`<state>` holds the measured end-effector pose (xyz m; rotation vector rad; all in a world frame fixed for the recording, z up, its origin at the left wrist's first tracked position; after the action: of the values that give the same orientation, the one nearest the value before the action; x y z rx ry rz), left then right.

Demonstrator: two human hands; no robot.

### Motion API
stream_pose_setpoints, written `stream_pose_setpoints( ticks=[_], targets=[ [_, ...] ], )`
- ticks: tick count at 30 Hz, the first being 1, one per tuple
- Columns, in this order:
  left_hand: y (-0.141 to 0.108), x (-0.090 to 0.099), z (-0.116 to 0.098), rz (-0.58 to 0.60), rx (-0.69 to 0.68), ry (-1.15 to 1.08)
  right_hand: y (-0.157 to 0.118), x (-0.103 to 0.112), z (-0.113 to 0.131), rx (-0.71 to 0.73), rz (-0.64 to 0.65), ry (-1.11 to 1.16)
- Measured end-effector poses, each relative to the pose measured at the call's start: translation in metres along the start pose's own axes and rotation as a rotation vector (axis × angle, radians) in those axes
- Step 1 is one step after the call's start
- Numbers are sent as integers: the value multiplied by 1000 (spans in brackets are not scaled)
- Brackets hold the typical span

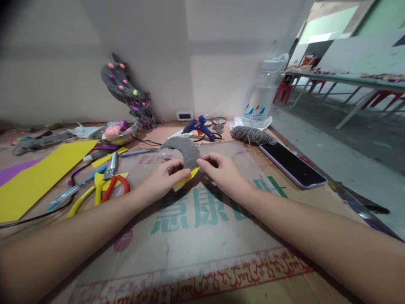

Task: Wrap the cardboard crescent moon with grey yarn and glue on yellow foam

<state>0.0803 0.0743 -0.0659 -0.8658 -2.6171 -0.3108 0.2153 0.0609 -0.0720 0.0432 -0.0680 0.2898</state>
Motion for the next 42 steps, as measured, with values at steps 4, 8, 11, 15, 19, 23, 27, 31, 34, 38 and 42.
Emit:
stream_pose_setpoints(
  ticks=[4, 8, 11, 15, 19, 23, 27, 31, 34, 38, 42],
  targets=[
    [0, 2, 3, -29, 20, -224, 1, -1, 0, 16, 12, 26],
    [3, 4, 16, -116, 85, -466, -1, -1, 2, 23, 10, 32],
    [5, 4, 16, -99, 89, -423, -2, 0, 4, 15, 2, 5],
    [4, 6, 9, -75, 42, -264, -3, -3, 4, 18, 30, 18],
    [2, 11, 11, -125, 114, -73, -1, -6, 1, 15, 88, -32],
    [1, 15, 11, -179, 122, -48, 0, -1, 2, 67, 65, -14],
    [1, 17, 13, -202, 114, -82, 2, -1, 3, 49, 65, -88],
    [2, 18, 13, -194, 106, -68, 4, -4, 4, 25, 82, -139],
    [1, 17, 13, -193, 118, -48, 4, -5, 3, 16, 86, -153],
    [1, 16, 12, -173, 139, -26, 4, -4, 4, 42, 76, -178],
    [0, 15, 10, -154, 157, 6, 3, -2, 2, 31, 76, -173]
  ],
)
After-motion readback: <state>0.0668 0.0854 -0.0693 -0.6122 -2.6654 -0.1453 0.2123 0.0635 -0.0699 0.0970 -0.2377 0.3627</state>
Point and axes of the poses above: each hand's wrist, its own y-axis towards the middle knuckle, its own x-axis out of the back of the hand, z = x × y, the point moved 8 cm from there along y, towards the middle knuckle, and after that the axes turned 10 degrees about z, right-handed, at the moved point
